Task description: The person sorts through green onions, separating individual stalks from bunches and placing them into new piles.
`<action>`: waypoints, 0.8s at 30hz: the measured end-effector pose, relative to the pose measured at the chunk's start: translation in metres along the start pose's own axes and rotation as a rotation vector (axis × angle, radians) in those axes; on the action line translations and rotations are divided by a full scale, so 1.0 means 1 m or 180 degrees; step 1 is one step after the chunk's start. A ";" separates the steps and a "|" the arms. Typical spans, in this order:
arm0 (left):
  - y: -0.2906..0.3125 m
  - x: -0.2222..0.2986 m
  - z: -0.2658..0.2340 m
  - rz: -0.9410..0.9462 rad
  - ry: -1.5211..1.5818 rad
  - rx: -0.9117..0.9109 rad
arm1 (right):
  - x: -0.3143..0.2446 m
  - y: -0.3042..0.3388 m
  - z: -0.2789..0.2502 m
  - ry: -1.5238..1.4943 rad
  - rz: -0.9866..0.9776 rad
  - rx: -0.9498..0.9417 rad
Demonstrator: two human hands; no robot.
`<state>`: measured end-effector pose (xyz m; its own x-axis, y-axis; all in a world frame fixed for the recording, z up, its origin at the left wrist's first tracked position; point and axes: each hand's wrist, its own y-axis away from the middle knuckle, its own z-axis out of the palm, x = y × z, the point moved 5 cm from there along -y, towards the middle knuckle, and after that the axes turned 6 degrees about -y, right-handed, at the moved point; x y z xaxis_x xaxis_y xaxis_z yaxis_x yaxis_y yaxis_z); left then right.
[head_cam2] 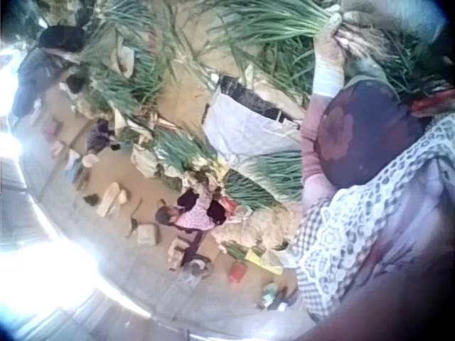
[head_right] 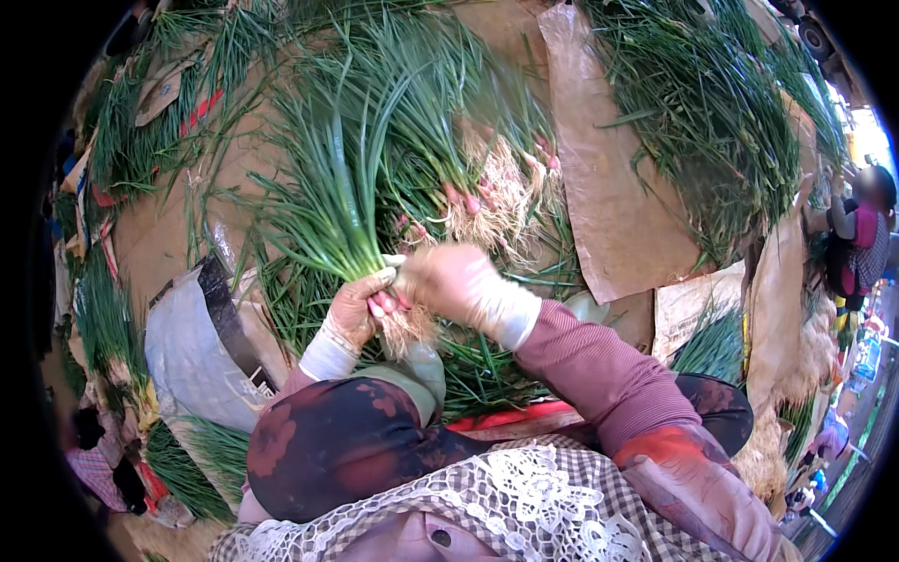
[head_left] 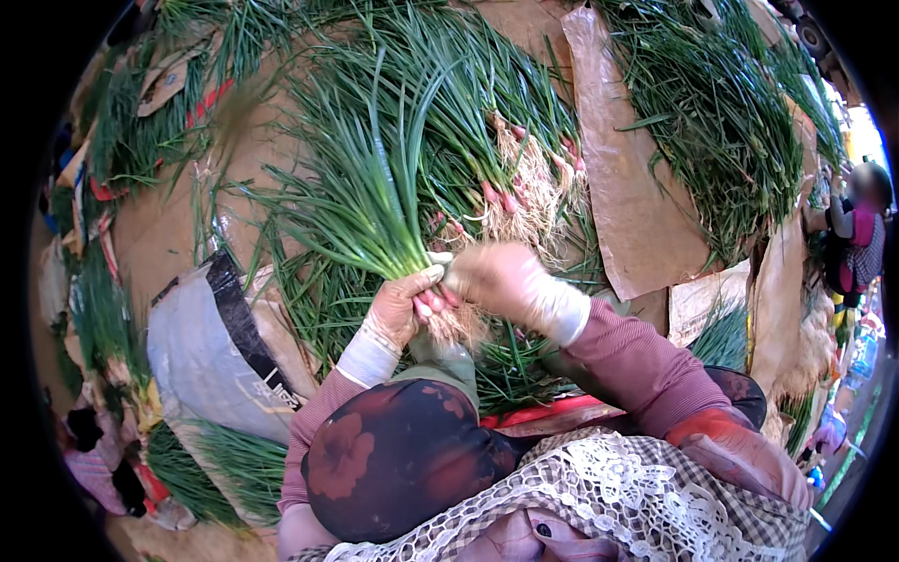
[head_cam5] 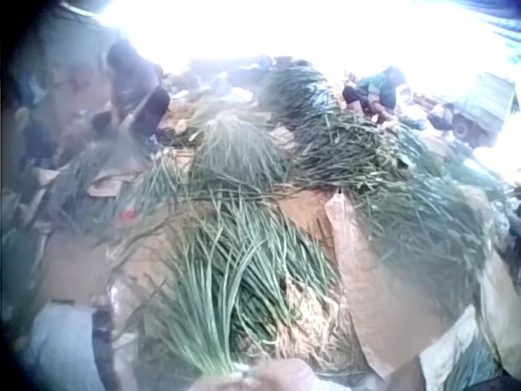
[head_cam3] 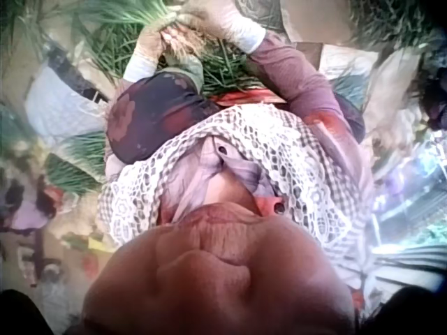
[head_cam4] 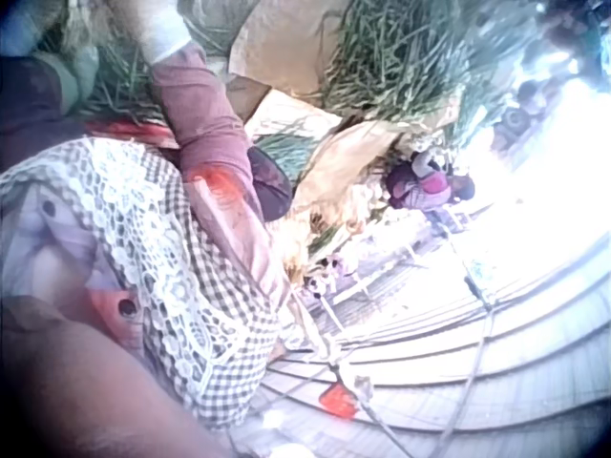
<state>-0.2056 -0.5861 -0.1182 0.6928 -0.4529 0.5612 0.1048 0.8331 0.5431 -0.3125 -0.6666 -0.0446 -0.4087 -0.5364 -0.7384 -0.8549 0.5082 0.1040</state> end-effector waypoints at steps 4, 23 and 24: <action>0.012 0.030 0.013 0.0472 -0.0063 0.0096 | 0.070 -0.014 -0.052 0.0583 0.1337 0.1184; 0.005 -0.002 0.011 -0.0269 -0.0480 0.0201 | 0.046 -0.038 0.045 -0.2130 0.1117 -0.0192; 0.009 -0.004 0.003 -0.0111 0.0067 0.0234 | 0.025 -0.030 0.046 -0.3607 0.2322 0.0133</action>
<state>-0.2093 -0.5779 -0.1135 0.7046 -0.4739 0.5282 0.0771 0.7911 0.6069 -0.2822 -0.6642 -0.0975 -0.2582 0.7003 -0.6656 -0.5389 0.4674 0.7008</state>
